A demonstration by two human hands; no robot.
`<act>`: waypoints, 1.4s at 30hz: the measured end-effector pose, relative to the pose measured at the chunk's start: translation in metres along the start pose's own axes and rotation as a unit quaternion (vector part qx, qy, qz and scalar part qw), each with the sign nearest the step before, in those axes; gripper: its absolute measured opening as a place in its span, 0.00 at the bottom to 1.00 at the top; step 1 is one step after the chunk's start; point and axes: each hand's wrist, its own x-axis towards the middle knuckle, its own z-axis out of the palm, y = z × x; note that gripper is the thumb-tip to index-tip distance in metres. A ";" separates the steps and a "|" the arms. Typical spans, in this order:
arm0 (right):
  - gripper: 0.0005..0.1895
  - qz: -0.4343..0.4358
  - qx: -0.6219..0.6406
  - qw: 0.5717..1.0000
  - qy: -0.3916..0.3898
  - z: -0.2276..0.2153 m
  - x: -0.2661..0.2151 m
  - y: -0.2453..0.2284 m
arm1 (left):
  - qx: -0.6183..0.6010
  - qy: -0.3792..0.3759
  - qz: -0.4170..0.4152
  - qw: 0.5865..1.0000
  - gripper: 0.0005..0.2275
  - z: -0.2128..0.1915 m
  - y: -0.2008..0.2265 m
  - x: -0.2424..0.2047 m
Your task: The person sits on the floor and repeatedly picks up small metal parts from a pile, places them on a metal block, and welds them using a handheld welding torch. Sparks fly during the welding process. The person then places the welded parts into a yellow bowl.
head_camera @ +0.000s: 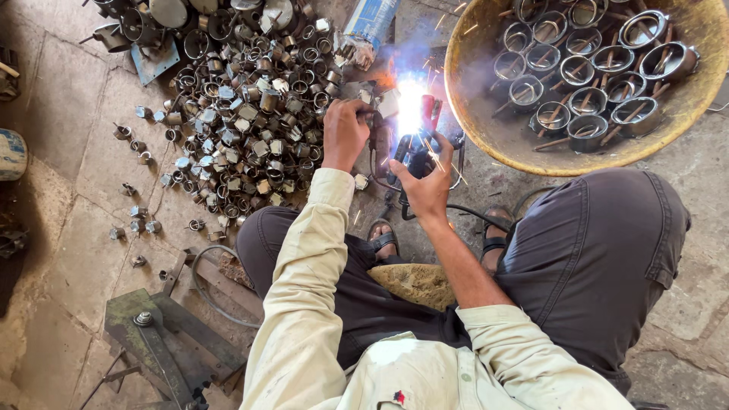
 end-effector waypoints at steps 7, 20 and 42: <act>0.47 0.078 0.107 0.991 0.009 0.005 -0.001 0.001 | 0.011 0.046 0.040 0.998 0.08 0.010 -0.012 0.000; 0.45 -0.035 -0.025 0.998 0.043 0.004 -0.003 0.005 | 0.008 -0.005 -0.018 1.000 0.07 0.000 0.001 0.002; 0.45 0.074 0.071 0.995 0.013 0.006 -0.003 -0.005 | -0.013 0.012 -0.004 1.000 0.04 0.008 -0.006 0.003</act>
